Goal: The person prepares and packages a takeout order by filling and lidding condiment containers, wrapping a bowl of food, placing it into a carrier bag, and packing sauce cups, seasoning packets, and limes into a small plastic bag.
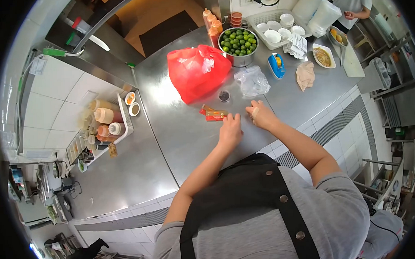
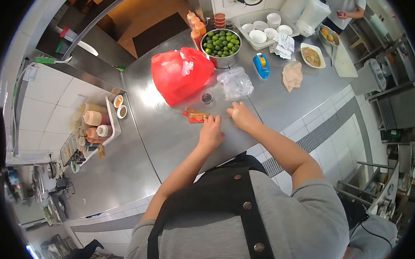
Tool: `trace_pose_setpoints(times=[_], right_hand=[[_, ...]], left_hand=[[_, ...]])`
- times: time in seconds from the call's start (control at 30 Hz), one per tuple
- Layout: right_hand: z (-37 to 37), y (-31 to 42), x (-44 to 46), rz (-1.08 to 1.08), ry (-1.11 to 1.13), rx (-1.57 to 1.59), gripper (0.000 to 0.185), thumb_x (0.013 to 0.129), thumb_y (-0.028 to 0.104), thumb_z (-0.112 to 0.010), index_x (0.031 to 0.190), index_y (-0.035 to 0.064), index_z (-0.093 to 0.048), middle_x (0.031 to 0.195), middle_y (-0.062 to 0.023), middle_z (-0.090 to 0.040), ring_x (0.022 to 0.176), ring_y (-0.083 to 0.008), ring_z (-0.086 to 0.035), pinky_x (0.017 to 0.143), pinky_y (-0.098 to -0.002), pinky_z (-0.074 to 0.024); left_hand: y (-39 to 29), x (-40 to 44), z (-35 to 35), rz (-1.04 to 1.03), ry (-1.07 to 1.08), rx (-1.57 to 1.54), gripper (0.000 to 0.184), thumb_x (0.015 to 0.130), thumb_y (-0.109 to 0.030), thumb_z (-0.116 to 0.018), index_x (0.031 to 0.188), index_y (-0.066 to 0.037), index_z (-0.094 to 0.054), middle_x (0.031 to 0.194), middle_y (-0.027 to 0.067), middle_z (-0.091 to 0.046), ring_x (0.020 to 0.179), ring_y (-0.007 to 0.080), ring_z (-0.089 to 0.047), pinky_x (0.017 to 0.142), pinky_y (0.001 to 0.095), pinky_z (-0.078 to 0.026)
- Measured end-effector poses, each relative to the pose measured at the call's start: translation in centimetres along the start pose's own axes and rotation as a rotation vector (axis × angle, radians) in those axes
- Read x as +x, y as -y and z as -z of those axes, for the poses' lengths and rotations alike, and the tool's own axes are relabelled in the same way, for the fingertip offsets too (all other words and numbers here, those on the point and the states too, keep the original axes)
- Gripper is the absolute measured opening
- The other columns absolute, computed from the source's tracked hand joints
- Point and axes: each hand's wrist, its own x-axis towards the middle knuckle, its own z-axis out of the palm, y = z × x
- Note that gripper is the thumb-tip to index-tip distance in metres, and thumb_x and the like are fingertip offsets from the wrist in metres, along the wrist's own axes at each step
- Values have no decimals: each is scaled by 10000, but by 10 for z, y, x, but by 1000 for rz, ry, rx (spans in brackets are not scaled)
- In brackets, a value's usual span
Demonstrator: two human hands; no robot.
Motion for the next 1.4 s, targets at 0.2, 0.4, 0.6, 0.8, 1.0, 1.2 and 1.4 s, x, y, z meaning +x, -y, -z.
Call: trace_pose_setpoints(times=[0.2,0.4,0.6,0.8,1.0,1.2,1.4], right_hand=[[20,6,13,87,-153,-3,129,895,74,-547,1017,54,-582,1196,-205,-552,1117,-440,-572,909,-507,-530],[-4,18,41,-42,-271,2,325,839,31,-594,1152,74,-518,1210,-159,-524,1105,-397,-575,881,-508,-528],[-14,2,44,1,-445,264,693,675,-13,-788,1299,74,-500,1371,-150,-457,1216,-394,-537,969,-457,-518],[-34,-18,-11,39,-607,416,801,701,-22,-774,1419,110,-444,1461,-168,-392,1243,-368,-540,1017,-414,-500],[-46,-34,-90,-239,-518,530,692,768,0,-747,1393,109,-469,1436,-144,-417,1137,-333,-583,973,-385,-520],[41,-113,-105,-317,-736,375,570,813,12,-706,1341,92,-506,1323,-130,-503,1003,-293,-593,891,-398,-520],[199,-235,-52,-146,-1112,76,430,823,25,-695,1234,64,-574,1217,-171,-567,1047,-385,-583,895,-438,-496]], left_hand=[[17,69,56,-61,-269,-68,531,680,-49,-781,1149,-15,-533,1134,232,-563,1042,438,-593,836,491,-555],[36,115,42,-76,-142,-50,398,708,-18,-727,1075,-21,-573,1101,258,-607,995,454,-642,843,500,-539],[21,110,23,-82,0,12,534,676,-37,-781,1161,-17,-559,1133,273,-591,1050,470,-626,880,484,-536],[9,88,65,-143,89,-13,1233,503,-152,-948,1520,-85,-254,1396,308,-420,1293,489,-473,1046,464,-474],[43,67,126,-259,45,-290,1195,532,-101,-943,1541,-130,-303,1448,248,-409,1371,396,-415,1102,442,-421],[24,40,79,-315,4,-575,797,662,-2,-855,1379,-92,-519,1138,121,-599,977,249,-621,811,355,-534],[-57,11,27,-287,-103,-626,351,791,23,-764,1122,-68,-688,772,10,-535,628,95,-527,570,251,-449]])
